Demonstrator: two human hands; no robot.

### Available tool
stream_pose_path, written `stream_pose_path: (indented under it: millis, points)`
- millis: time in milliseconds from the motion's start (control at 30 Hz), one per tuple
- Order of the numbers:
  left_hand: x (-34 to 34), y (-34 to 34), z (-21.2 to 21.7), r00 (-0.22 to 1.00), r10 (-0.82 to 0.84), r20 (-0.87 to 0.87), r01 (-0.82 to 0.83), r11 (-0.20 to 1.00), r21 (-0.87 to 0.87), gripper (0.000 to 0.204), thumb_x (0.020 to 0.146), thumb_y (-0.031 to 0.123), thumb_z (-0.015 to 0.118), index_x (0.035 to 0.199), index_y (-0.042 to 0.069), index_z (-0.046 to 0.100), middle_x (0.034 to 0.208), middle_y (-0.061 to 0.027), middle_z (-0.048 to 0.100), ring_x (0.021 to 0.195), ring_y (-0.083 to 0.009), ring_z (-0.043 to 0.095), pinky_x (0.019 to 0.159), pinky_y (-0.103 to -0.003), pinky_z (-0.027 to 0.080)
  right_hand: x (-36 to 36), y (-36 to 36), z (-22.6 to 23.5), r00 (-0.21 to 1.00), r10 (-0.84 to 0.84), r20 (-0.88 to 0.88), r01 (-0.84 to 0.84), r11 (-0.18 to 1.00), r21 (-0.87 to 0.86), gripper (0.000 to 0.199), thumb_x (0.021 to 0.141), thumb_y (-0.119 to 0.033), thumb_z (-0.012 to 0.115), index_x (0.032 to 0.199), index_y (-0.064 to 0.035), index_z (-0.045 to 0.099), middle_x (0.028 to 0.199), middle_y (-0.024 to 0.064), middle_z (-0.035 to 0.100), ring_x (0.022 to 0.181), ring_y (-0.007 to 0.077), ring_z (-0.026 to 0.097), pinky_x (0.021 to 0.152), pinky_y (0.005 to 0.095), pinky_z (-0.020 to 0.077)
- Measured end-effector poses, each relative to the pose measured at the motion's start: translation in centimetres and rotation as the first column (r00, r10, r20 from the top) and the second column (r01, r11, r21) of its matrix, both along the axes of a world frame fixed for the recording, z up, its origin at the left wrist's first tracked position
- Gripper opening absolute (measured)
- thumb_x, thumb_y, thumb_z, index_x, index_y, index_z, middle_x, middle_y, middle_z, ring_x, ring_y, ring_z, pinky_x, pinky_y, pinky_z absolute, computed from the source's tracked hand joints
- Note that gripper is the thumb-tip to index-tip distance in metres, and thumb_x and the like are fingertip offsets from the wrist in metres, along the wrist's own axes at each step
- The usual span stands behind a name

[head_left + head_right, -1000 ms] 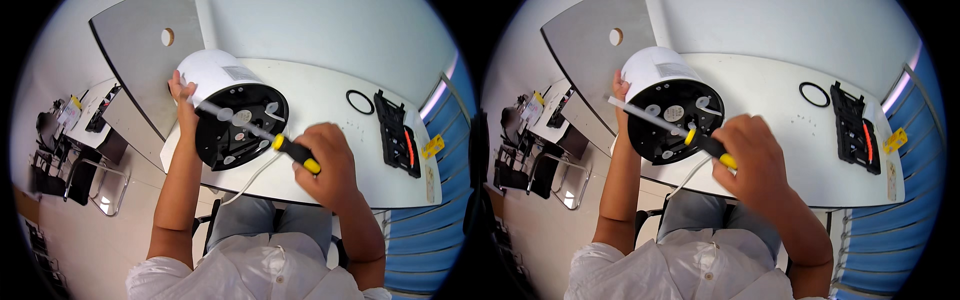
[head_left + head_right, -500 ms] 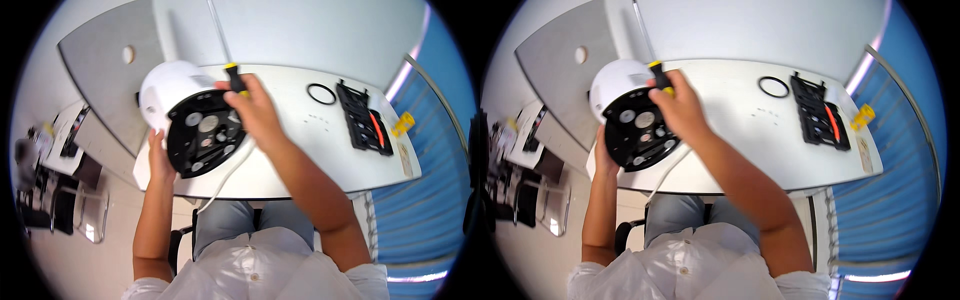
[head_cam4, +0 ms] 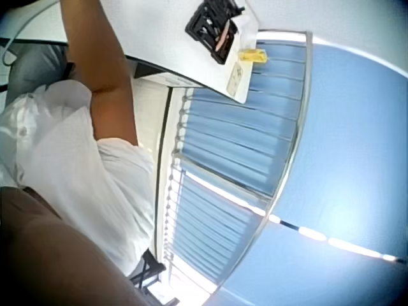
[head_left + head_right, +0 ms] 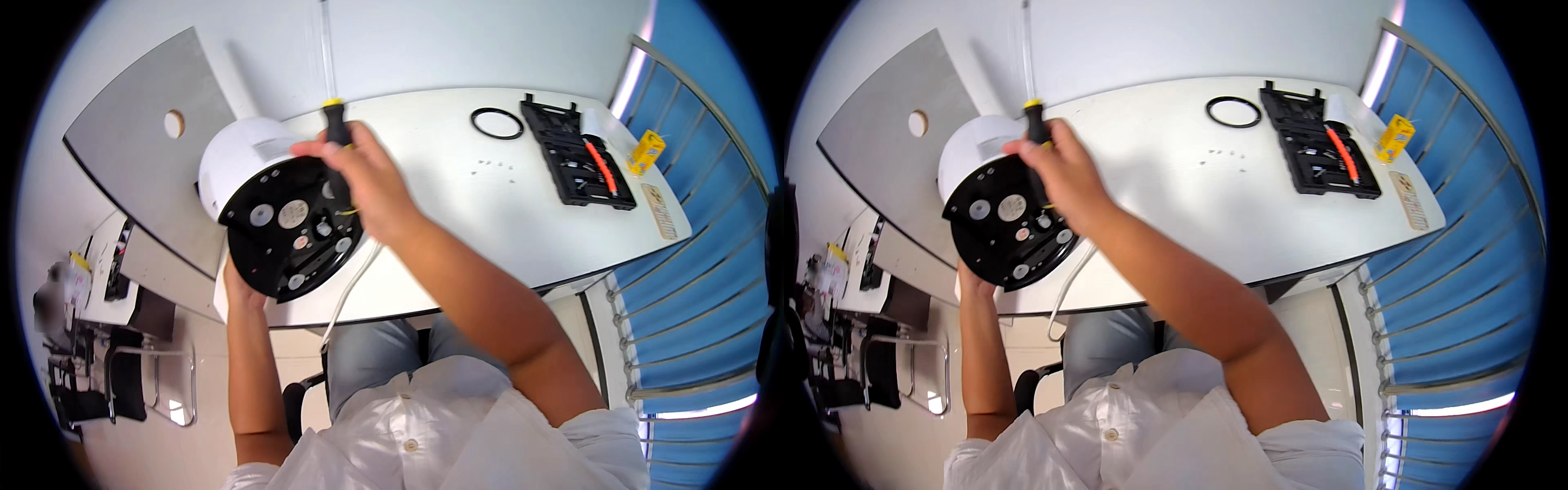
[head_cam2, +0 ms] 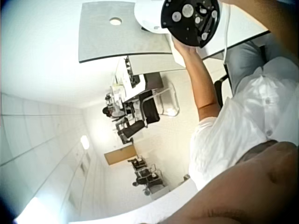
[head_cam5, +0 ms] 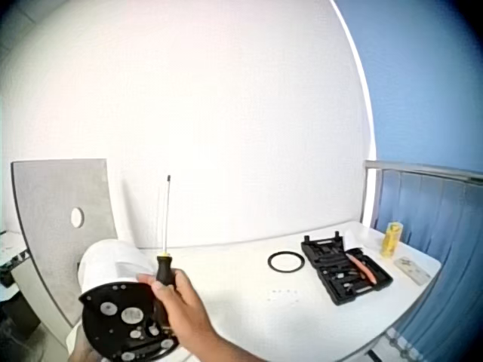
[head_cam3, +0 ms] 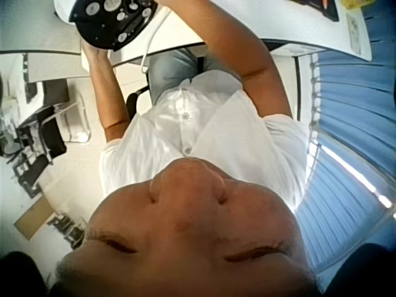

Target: The person uses a screwdriver to fasten screws into the base of a white and black appliance. They repeatedly pick up screws from the table and tighten them into the device, rotating the appliance to access different screw holes.

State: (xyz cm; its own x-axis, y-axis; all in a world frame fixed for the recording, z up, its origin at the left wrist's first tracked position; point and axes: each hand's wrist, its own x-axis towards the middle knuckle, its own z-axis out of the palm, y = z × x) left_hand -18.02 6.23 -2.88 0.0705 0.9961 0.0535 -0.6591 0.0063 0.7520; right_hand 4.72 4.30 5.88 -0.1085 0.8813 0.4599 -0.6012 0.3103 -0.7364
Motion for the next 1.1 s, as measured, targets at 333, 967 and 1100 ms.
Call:
stream_pose_path:
  millis: [333,967,1100]
  points:
    - [1.0,-1.5,-2.2,0.957,0.262,-0.123,-0.274,0.957,-0.097,0.034,0.091,0.024,0.051,0.113,-0.001,0.057,0.102,-0.0097,0.064,0.09,-0.0191,0.063,0.08,-0.031,0.051,4.1,0.0,-5.2,0.997,-0.066,0.029,0.069,0.991,-0.113,0.021,0.093,-0.018,0.043,0.109,-0.0047,0.045,0.123,0.0169,0.054,0.108,0.0176,0.05,0.097,0.0315,0.0361]
    - [3.4,5.4,5.3,0.996,-0.001,0.087,-0.023,0.96,0.28,0.055,0.095,0.047,0.034,0.128,0.005,0.046,0.125,-0.01,0.054,0.115,-0.024,0.052,0.098,-0.037,0.042,6.7,2.8,-4.7,0.992,-0.123,0.012,0.123,0.985,-0.117,0.03,0.093,-0.021,0.041,0.12,-0.0074,0.036,0.135,0.0183,0.036,0.125,0.0331,0.04,0.097,0.0526,0.0403]
    - [5.2,8.0,6.7,0.991,0.071,0.111,-0.111,0.901,0.419,0.058,0.095,0.047,0.033,0.133,0.004,0.041,0.131,-0.0097,0.049,0.12,-0.0246,0.047,0.102,-0.038,0.038,7.4,3.2,-5.0,0.986,-0.164,0.005,0.163,0.976,-0.147,0.03,0.094,-0.025,0.041,0.118,-0.0087,0.038,0.134,0.016,0.038,0.128,0.036,0.037,0.098,0.0539,0.0372]
